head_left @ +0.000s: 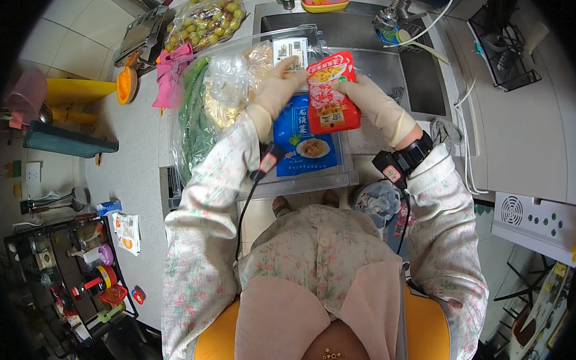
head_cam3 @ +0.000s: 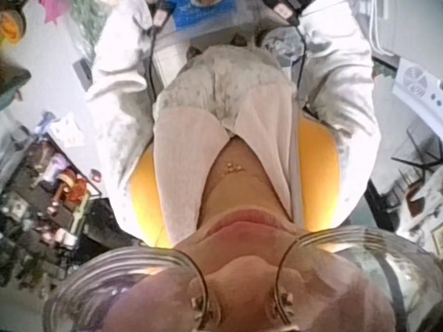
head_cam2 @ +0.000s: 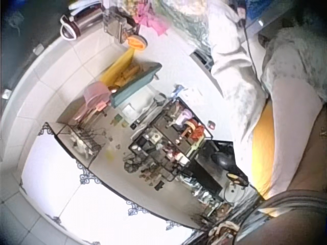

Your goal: The person wipes a clear plastic drawer with a pink cloth, then places several packaged food items into it. The items include green vegetables, bread, a blue packet, and red packets. The person arranges them neatly inside the drawer.

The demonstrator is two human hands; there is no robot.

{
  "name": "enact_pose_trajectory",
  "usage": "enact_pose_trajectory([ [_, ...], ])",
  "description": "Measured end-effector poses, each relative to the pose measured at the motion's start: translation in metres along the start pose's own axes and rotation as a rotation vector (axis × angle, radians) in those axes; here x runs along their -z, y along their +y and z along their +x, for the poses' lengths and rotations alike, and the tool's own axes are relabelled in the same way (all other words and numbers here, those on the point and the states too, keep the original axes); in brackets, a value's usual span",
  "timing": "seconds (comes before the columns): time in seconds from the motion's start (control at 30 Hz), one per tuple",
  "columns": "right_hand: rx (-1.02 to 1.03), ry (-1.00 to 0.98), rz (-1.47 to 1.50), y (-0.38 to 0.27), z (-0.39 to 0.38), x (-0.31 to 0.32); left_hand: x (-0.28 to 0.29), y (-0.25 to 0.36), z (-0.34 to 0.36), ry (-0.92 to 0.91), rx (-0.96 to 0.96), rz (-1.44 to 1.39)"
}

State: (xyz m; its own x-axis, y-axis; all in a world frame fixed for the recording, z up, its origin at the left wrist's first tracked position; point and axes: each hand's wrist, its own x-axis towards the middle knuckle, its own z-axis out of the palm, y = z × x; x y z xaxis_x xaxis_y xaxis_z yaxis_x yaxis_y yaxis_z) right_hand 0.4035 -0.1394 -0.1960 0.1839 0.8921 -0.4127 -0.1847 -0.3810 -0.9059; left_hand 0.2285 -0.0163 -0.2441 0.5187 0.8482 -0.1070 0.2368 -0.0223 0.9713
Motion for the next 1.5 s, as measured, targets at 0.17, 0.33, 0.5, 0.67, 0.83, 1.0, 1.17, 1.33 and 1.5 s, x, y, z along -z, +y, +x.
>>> enact_pose_trajectory([
  [0.17, 0.007, 0.002, -0.021, -0.005, 0.002, 0.010, 0.019, -0.008, 0.041, 0.029, 0.267, 0.695],
  [0.33, -0.025, -0.020, 0.065, 0.004, 0.003, 0.013, -0.004, 0.015, 0.046, 0.070, 0.325, 0.997],
  [0.5, -0.042, -0.007, 0.118, 0.016, 0.008, 0.011, -0.011, 0.016, 0.053, 0.110, 0.355, 1.027],
  [0.67, 0.018, -0.026, 0.116, 0.025, 0.013, 0.012, 0.000, -0.001, 0.059, 0.265, 0.220, 0.887],
  [0.83, 0.003, 0.016, -0.006, 0.033, 0.022, 0.018, 0.033, -0.007, 0.050, 0.260, 0.248, 0.867],
  [1.0, 0.082, 0.018, -0.203, 0.022, 0.037, 0.007, 0.027, -0.009, 0.035, 0.341, 0.169, 0.898],
  [1.17, 0.205, 0.138, -0.651, -0.016, 0.059, -0.024, 0.019, -0.007, 0.032, 0.379, 0.177, 0.840],
  [1.33, 0.236, 0.236, -1.098, -0.031, 0.107, -0.053, 0.019, -0.019, 0.035, 0.371, 0.160, 0.805],
  [1.5, 0.050, -0.085, -0.946, 0.008, 0.173, -0.065, 0.030, -0.024, 0.039, 0.306, 0.207, 0.678],
])
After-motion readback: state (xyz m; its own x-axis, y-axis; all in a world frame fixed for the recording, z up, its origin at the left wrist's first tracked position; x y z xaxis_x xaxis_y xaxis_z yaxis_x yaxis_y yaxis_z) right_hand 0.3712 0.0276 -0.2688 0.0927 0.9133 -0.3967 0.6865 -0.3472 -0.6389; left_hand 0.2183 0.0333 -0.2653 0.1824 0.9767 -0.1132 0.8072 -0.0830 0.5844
